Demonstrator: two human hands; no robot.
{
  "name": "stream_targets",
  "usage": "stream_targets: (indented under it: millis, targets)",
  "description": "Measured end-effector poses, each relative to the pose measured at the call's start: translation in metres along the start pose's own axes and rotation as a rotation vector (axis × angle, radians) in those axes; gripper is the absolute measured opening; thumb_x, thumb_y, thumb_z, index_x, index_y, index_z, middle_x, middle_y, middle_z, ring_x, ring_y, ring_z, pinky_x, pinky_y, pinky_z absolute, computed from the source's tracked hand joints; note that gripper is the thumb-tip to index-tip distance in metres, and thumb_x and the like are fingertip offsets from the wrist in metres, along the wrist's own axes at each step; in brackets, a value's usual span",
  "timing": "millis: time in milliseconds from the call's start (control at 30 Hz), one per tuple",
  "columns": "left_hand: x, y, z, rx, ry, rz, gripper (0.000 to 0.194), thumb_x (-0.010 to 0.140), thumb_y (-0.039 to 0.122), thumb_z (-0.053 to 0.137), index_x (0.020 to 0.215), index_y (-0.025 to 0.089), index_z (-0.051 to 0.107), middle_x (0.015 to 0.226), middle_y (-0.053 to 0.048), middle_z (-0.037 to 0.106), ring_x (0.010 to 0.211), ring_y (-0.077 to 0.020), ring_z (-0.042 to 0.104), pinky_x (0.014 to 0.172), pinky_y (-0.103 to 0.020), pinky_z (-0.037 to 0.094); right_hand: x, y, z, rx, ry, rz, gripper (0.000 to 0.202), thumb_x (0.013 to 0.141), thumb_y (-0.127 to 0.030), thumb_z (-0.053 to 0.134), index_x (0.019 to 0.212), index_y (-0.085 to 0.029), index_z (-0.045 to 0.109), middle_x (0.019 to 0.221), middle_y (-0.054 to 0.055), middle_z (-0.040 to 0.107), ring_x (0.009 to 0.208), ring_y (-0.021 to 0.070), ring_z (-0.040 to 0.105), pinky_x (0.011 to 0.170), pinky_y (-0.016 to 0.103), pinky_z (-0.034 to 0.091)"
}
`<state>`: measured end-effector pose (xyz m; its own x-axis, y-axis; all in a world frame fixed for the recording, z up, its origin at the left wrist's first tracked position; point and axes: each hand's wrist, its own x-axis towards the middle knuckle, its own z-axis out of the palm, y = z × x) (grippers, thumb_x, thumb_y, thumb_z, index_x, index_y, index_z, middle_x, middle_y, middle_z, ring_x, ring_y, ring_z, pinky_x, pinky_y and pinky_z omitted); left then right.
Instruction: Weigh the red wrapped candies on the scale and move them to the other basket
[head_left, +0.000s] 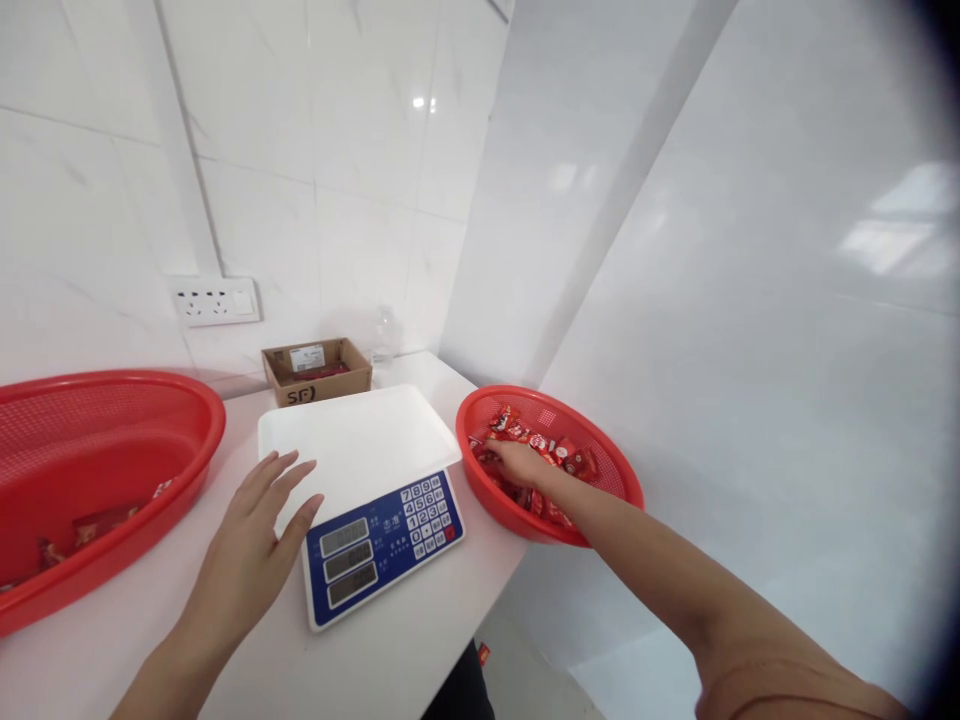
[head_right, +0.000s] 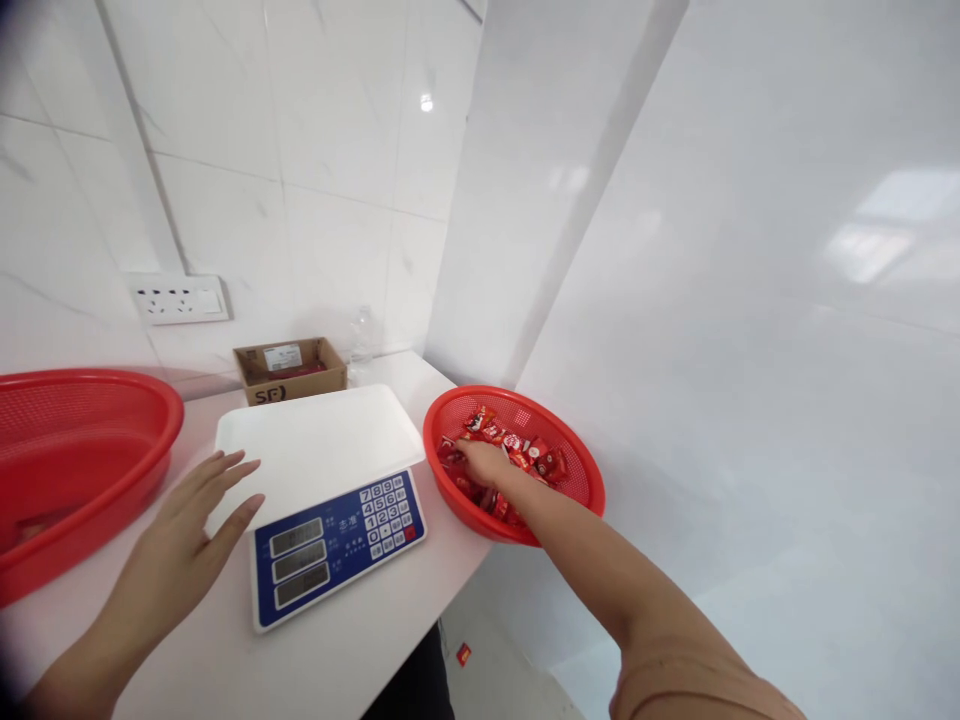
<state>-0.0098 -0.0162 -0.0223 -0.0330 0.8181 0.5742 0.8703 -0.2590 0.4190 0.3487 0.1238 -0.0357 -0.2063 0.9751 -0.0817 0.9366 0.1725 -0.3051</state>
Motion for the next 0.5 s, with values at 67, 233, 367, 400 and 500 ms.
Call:
stream_targets:
  millis: [67, 233, 367, 400, 500]
  targets:
    - [0.000, -0.001, 0.000, -0.003, 0.006, -0.001, 0.041, 0.088, 0.048, 0.037, 0.117, 0.024, 0.053, 0.131, -0.008, 0.049, 0.126, -0.0285, 0.038, 0.094, -0.044, 0.043, 0.007, 0.006, -0.011, -0.016, 0.042, 0.024, 0.031, 0.088, -0.030, 0.050, 0.115, -0.017, 0.053, 0.114, 0.009, 0.059, 0.099, 0.0197, 0.057, 0.085, 0.038, 0.045]
    - [0.002, -0.004, 0.001, -0.017, 0.013, -0.010, 0.040, 0.087, 0.047, 0.038, 0.117, 0.025, 0.053, 0.131, -0.008, 0.050, 0.125, -0.0286, 0.040, 0.094, -0.044, 0.044, 0.017, 0.019, -0.036, 0.011, 0.169, 0.139, 0.029, 0.087, -0.024, 0.047, 0.113, -0.012, 0.053, 0.107, 0.013, 0.064, 0.100, 0.0215, 0.059, 0.083, 0.029, 0.041]
    - [0.001, -0.006, 0.001, -0.025, 0.022, -0.010, 0.040, 0.087, 0.049, 0.037, 0.116, 0.025, 0.054, 0.130, -0.008, 0.050, 0.124, -0.0282, 0.041, 0.094, -0.043, 0.043, 0.017, 0.019, -0.050, 0.043, 0.272, 0.204, 0.029, 0.084, -0.025, 0.048, 0.109, -0.012, 0.054, 0.111, 0.015, 0.062, 0.104, 0.0248, 0.056, 0.085, 0.031, 0.039]
    - [0.001, -0.006, 0.001, -0.025, 0.021, -0.013, 0.041, 0.087, 0.049, 0.037, 0.116, 0.025, 0.054, 0.130, -0.008, 0.050, 0.124, -0.0279, 0.041, 0.094, -0.043, 0.043, 0.017, 0.017, -0.054, 0.058, 0.300, 0.213, 0.029, 0.084, -0.025, 0.049, 0.109, -0.011, 0.054, 0.110, 0.016, 0.062, 0.104, 0.0262, 0.056, 0.085, 0.033, 0.038]
    - [0.001, -0.007, 0.000, -0.022, 0.007, -0.027, 0.041, 0.087, 0.049, 0.037, 0.116, 0.025, 0.054, 0.131, -0.007, 0.050, 0.124, -0.0270, 0.041, 0.094, -0.042, 0.044, 0.017, 0.004, -0.068, 0.139, 0.381, 0.214, 0.029, 0.083, -0.025, 0.048, 0.107, -0.011, 0.054, 0.105, 0.017, 0.063, 0.101, 0.0275, 0.057, 0.084, 0.035, 0.039]
